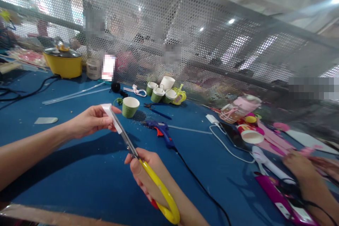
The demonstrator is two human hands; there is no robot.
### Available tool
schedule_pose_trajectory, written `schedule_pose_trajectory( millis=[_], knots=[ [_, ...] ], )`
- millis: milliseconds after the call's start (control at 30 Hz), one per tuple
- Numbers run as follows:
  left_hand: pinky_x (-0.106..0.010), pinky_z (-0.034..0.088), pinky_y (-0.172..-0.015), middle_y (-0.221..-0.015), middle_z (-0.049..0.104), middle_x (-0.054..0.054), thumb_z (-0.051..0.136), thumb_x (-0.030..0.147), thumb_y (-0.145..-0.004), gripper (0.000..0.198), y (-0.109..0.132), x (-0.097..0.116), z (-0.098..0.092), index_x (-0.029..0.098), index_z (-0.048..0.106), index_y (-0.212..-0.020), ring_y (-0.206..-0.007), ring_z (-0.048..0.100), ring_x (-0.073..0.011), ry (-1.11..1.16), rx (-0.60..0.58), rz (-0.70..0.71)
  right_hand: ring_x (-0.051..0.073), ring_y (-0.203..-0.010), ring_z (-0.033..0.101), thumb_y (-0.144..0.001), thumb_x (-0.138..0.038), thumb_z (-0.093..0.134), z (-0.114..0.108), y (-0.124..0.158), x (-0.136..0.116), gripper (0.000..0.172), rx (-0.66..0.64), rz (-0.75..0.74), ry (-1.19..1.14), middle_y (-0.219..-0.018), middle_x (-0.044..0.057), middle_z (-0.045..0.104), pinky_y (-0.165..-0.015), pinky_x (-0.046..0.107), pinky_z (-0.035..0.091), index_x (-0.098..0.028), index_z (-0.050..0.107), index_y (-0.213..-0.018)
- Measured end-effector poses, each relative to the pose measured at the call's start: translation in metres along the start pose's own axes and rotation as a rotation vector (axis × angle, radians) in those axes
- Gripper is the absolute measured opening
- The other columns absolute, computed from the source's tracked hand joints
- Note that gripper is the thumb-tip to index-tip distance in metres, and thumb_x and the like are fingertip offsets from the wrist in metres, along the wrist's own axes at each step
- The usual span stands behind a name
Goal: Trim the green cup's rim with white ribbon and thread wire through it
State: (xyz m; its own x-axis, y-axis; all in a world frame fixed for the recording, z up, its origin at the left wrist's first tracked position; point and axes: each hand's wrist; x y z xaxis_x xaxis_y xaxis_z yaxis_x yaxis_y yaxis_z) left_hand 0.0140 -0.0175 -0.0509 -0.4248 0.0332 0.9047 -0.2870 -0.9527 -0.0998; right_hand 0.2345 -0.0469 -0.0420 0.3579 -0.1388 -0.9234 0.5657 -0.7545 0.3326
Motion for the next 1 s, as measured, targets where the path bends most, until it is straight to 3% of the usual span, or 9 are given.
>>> schedule_pose_trajectory(
  millis=[100, 200, 333, 500, 700, 1000],
  knots=[
    [-0.026, 0.048, -0.067, -0.082, 0.069, -0.007, 0.072, 0.020, -0.062, 0.039, -0.0013, -0.0006, -0.0026, 0.015, 0.060, -0.099, -0.073, 0.064, -0.0159, 0.071, -0.027, 0.015, 0.001, -0.029, 0.023, -0.060, -0.074, 0.046, 0.0004, 0.0000, -0.0011, 0.062, -0.002, -0.006, -0.015, -0.044, -0.010, 0.035, -0.027, 0.012, 0.021, -0.017, 0.046, -0.085],
    [-0.025, 0.048, -0.070, -0.093, 0.066, -0.009, 0.070, 0.020, -0.064, 0.033, -0.0028, -0.0020, -0.0045, 0.013, 0.062, -0.096, -0.081, 0.062, -0.0159, 0.173, 0.006, 0.038, 0.001, -0.029, 0.023, -0.060, -0.074, 0.047, 0.0004, -0.0007, -0.0014, 0.062, -0.007, 0.005, -0.028, -0.045, -0.010, 0.035, -0.027, 0.012, 0.021, -0.017, 0.046, -0.085],
    [-0.020, 0.046, -0.063, -0.082, 0.066, -0.005, 0.068, 0.015, -0.065, 0.031, -0.0029, -0.0023, -0.0029, 0.014, 0.063, -0.095, -0.068, 0.059, -0.0100, 0.269, 0.049, 0.038, 0.001, -0.029, 0.023, -0.060, -0.073, 0.047, 0.0005, -0.0016, -0.0003, 0.062, -0.014, 0.024, -0.022, -0.045, -0.010, 0.035, -0.027, 0.012, 0.021, -0.017, 0.046, -0.086],
    [-0.019, 0.046, -0.059, -0.071, 0.060, 0.001, 0.068, 0.010, -0.063, 0.039, -0.0021, -0.0009, -0.0006, 0.017, 0.061, -0.100, -0.063, 0.056, -0.0083, 0.288, -0.001, 0.056, 0.000, -0.029, 0.023, -0.061, -0.073, 0.046, 0.0014, -0.0006, 0.0008, 0.062, -0.009, 0.019, -0.014, -0.044, -0.010, 0.035, -0.027, 0.011, 0.021, -0.017, 0.046, -0.087],
    [-0.021, 0.047, -0.061, -0.065, 0.062, 0.000, 0.071, 0.018, -0.062, 0.020, -0.0033, -0.0026, -0.0048, 0.014, 0.063, -0.080, -0.058, 0.058, -0.0083, 0.249, 0.063, 0.032, 0.001, -0.029, 0.023, -0.062, -0.073, 0.046, 0.0010, 0.0003, 0.0004, 0.062, -0.015, 0.013, -0.020, -0.045, -0.010, 0.036, -0.027, 0.012, 0.021, -0.017, 0.047, -0.087],
    [-0.020, 0.048, -0.060, -0.060, 0.064, -0.003, 0.075, 0.023, -0.057, 0.021, -0.0058, -0.0027, -0.0070, 0.008, 0.065, -0.066, -0.056, 0.059, -0.0087, 0.131, 0.166, 0.065, 0.000, -0.029, 0.023, -0.061, -0.074, 0.044, 0.0000, -0.0008, 0.0037, 0.064, -0.035, -0.024, -0.076, -0.046, -0.010, 0.038, -0.026, 0.012, 0.021, -0.017, 0.047, -0.088]
  ],
)
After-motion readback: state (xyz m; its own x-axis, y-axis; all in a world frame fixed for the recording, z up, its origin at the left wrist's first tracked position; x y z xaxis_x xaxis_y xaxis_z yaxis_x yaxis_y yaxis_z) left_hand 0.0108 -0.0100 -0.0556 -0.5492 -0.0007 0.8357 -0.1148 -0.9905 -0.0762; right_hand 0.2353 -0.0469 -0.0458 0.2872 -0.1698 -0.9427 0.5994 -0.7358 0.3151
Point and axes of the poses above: each hand's wrist, its own y-axis away from the middle knuckle, its own z-axis out of the palm, x = y × z
